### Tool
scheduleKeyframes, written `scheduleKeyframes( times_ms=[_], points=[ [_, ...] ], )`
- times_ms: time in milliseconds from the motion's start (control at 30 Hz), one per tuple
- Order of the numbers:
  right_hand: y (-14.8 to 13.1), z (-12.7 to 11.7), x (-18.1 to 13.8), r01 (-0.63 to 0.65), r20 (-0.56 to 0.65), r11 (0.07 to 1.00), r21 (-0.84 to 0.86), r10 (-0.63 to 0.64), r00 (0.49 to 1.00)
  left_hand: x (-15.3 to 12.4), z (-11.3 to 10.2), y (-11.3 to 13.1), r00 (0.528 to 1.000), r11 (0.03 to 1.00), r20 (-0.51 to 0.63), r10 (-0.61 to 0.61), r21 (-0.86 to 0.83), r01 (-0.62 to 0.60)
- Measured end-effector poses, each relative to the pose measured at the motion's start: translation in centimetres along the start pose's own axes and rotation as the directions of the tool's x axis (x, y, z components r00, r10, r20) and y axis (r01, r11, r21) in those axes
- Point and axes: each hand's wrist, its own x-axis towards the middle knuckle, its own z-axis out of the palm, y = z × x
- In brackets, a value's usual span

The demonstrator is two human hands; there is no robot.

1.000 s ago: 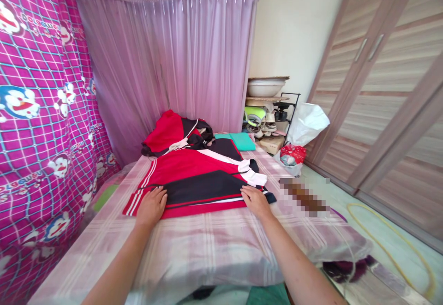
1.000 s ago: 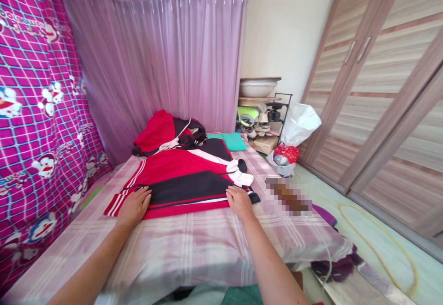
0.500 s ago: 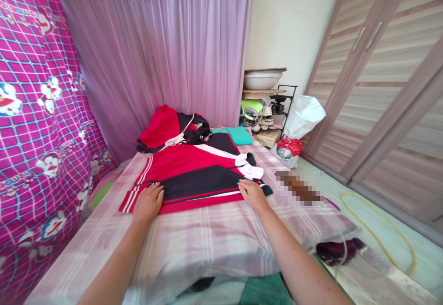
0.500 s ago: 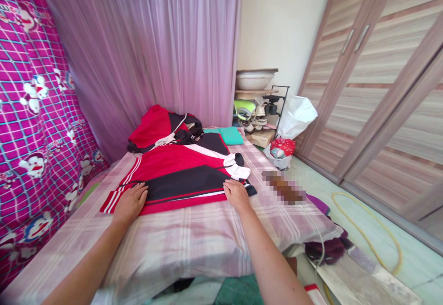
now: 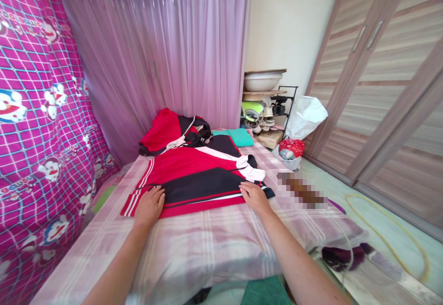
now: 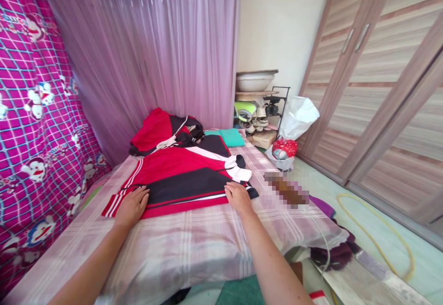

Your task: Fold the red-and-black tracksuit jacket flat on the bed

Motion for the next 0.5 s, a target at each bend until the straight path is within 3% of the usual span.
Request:
scheduleKeyframes(
  times_ms=[233,500],
  points=[
    [0.04,0.12,-0.01,0.006,-0.021,1.0,0.002,-0.006,1.0,0.02,-0.27,0.05,0.999,1.0,0.036,0.004,0.0,-0.004],
    [0.21,0.13,0.01,0.009,-0.029,1.0,0.014,-0.009,1.0,0.0,0.31,-0.17,1.0,1.0,-0.009,0.018,-0.01,-0.018]
  ],
)
